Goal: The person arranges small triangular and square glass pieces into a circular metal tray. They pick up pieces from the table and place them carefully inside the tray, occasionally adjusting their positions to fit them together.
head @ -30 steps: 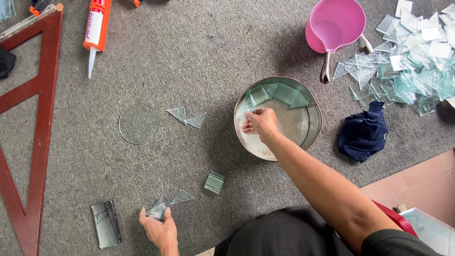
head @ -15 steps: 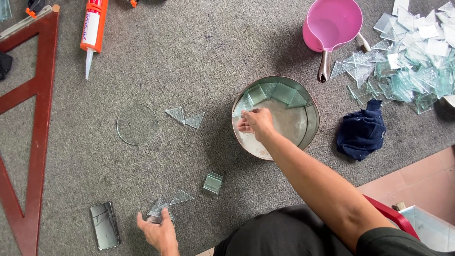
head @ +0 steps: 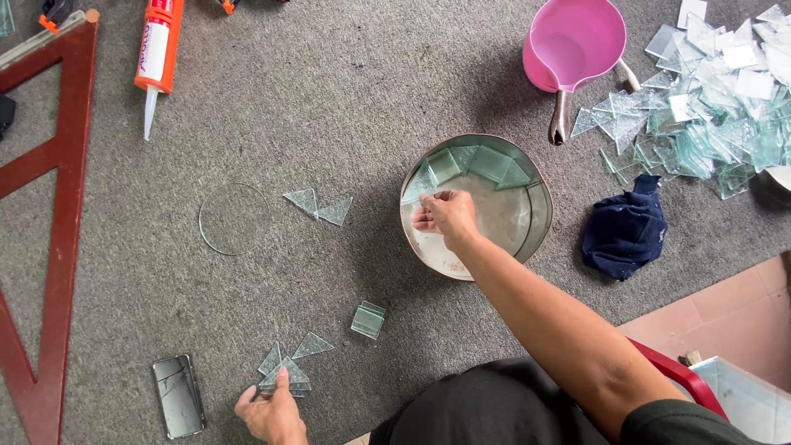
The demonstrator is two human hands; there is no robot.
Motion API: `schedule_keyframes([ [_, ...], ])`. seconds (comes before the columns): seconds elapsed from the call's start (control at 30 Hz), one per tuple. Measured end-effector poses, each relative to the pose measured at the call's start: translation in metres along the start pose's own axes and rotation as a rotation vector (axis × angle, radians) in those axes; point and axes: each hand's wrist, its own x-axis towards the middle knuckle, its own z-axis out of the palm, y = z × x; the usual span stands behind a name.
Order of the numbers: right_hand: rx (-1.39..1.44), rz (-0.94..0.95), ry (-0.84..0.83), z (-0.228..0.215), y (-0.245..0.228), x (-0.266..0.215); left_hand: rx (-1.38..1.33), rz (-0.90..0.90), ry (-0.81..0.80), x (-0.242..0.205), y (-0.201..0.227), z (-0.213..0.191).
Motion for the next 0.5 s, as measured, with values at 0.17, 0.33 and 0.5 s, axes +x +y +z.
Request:
schedule_keyframes([
  [0.17, -0.05, -0.006, 0.014, -0.005, -0.002, -0.005, -0.096, 0.06, -0.037, -0.001, -0.002, 0.0],
  [0.33, -0.101, -0.09, 0.009, -0.018, 0.027, 0.029, 0.076, 0.244, -0.039, 0.011, -0.016, 0.018],
  [0.5, -0.362, -0.479, -0.033, -0.025, 0.014, -0.061, 0.078, 0.397, 0.109, 0.035, -0.05, 0.014],
])
